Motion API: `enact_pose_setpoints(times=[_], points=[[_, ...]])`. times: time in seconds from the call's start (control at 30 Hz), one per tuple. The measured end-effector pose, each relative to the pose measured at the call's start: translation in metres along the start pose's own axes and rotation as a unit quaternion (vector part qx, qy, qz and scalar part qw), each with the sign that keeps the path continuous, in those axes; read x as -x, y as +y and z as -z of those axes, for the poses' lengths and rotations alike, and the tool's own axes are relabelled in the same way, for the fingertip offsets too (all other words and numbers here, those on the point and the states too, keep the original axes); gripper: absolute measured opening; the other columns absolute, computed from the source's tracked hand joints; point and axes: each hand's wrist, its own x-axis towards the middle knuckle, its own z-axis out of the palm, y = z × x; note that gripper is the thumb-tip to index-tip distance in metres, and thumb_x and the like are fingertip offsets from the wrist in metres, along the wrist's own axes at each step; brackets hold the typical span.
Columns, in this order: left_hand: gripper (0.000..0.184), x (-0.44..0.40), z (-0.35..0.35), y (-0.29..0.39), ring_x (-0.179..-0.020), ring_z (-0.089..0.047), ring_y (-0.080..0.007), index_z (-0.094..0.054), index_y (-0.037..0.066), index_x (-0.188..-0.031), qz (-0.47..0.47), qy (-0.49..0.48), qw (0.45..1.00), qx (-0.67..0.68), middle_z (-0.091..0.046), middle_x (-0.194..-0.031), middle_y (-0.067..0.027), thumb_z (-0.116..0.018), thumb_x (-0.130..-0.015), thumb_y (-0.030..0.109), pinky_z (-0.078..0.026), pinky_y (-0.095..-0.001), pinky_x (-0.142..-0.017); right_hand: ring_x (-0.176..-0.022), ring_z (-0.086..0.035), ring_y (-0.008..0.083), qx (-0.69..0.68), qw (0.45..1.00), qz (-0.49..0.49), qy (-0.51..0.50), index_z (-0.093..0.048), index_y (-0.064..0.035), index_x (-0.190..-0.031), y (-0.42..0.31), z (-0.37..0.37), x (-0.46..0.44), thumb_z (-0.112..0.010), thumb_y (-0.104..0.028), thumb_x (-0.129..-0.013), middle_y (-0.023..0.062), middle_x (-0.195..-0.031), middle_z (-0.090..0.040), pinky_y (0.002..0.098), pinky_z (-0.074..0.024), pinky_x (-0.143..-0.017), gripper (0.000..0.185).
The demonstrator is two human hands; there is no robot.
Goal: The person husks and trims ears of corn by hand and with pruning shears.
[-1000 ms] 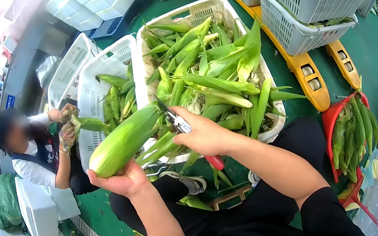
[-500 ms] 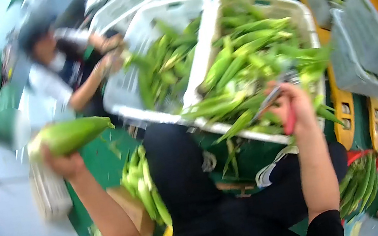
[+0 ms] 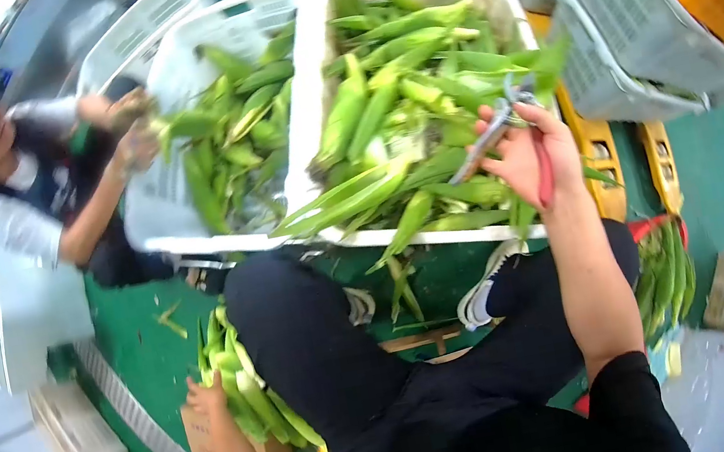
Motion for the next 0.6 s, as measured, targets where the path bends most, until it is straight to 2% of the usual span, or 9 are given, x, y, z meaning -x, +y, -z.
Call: enact_pose_setpoints(times=[0.07,0.13,0.2,0.23,0.33,0.43,0.5,0.57,0.6], points=[[0.085,0.014,0.065,0.058,-0.133,-0.038,-0.0394,-0.038,0.021,-0.149,-0.065,0.062,0.989,0.116,-0.042,-0.142,-0.0174,-0.081,-0.077,0.037,-0.038,-0.0514,-0.107,-0.112,-0.056,0.0297,-0.078,0.997,0.022,0.020,-0.050,-0.0067,-0.113,-0.004,-0.006,0.001,-0.061,-0.023,-0.092,0.0160,-0.121,-0.058,0.0541,-0.0416,-0.098,0.029],[0.061,0.014,0.135,0.127,-0.122,-0.052,-0.0338,-0.045,0.004,-0.141,-0.315,0.144,0.870,0.351,-0.047,-0.138,-0.0196,-0.072,-0.087,0.015,-0.042,-0.0437,-0.104,-0.116,-0.051,0.0291,-0.107,0.991,0.080,0.008,-0.049,-0.0114,-0.105,0.000,-0.019,0.007,-0.064,-0.023,-0.089,0.0167,-0.122,-0.053,0.0545,-0.0332,-0.107,0.025],[0.045,0.074,0.242,0.226,-0.102,-0.061,-0.0190,-0.049,0.002,-0.136,-0.422,0.036,0.733,0.532,-0.057,-0.124,-0.0136,-0.063,-0.094,0.007,-0.048,-0.0320,-0.091,-0.119,-0.051,0.0296,-0.134,0.987,0.049,-0.077,-0.051,-0.0104,-0.117,-0.001,-0.027,0.010,-0.061,-0.024,-0.090,0.0192,-0.127,-0.053,0.0545,-0.0338,-0.109,0.032],[0.041,0.090,0.273,0.260,-0.111,-0.057,-0.0171,-0.049,0.001,-0.135,-0.478,-0.019,0.719,0.504,-0.060,-0.117,-0.0104,-0.060,-0.095,0.003,-0.045,-0.0300,-0.096,-0.120,-0.051,0.0299,-0.149,0.980,0.021,-0.131,-0.052,-0.0098,-0.123,-0.002,-0.030,0.012,-0.060,-0.024,-0.090,0.0204,-0.130,-0.053,0.0548,-0.0348,-0.109,0.036],[0.027,0.167,0.322,0.383,-0.087,-0.066,-0.0143,-0.062,-0.001,-0.120,-0.526,-0.206,0.687,0.458,-0.068,-0.098,-0.0078,-0.059,-0.095,0.008,-0.052,-0.0265,-0.078,-0.117,-0.056,0.0313,-0.104,0.971,0.088,-0.198,-0.047,-0.0084,-0.135,0.001,-0.036,0.020,-0.058,-0.021,-0.089,0.0226,-0.134,-0.053,0.0557,-0.0400,-0.105,0.050],[0.036,0.212,0.277,0.515,-0.089,-0.071,-0.0248,-0.060,-0.001,-0.125,-0.631,-0.216,0.713,0.218,-0.072,-0.101,-0.0180,-0.053,-0.098,0.020,-0.055,-0.0356,-0.079,-0.123,-0.053,0.0313,-0.100,0.959,0.138,-0.228,-0.045,-0.0077,-0.140,-0.008,-0.021,0.019,-0.058,-0.026,-0.091,0.0216,-0.139,-0.050,0.0572,-0.0362,-0.108,0.054],[0.038,0.246,0.233,0.591,-0.096,-0.069,-0.0342,-0.063,-0.001,-0.120,-0.624,-0.074,0.777,0.044,-0.071,-0.104,-0.0211,-0.053,-0.097,0.027,-0.053,-0.0418,-0.085,-0.120,-0.054,0.0309,-0.126,0.963,0.143,-0.190,-0.046,-0.0070,-0.138,-0.018,-0.019,0.022,-0.059,-0.024,-0.090,0.0208,-0.136,-0.053,0.0569,-0.0373,-0.107,0.053],[0.038,0.253,0.195,0.634,-0.112,-0.064,-0.0308,-0.066,0.005,-0.121,-0.676,-0.035,0.705,-0.211,-0.070,-0.109,-0.0178,-0.056,-0.094,0.029,-0.051,-0.0419,-0.092,-0.118,-0.056,0.0306,-0.141,0.964,0.151,-0.166,-0.047,-0.0065,-0.136,-0.027,-0.016,0.018,-0.059,-0.024,-0.090,0.0206,-0.134,-0.054,0.0568,-0.0385,-0.107,0.051],[0.039,0.264,0.189,0.648,-0.123,-0.059,-0.0287,-0.067,0.006,-0.121,-0.621,-0.084,0.749,-0.216,-0.068,-0.120,-0.0138,-0.059,-0.092,0.030,-0.049,-0.0419,-0.096,-0.116,-0.057,0.0295,-0.134,0.969,0.153,-0.138,-0.047,-0.0065,-0.136,-0.033,-0.019,0.020,-0.058,-0.023,-0.090,0.0202,-0.131,-0.056,0.0556,-0.0403,-0.105,0.050]])
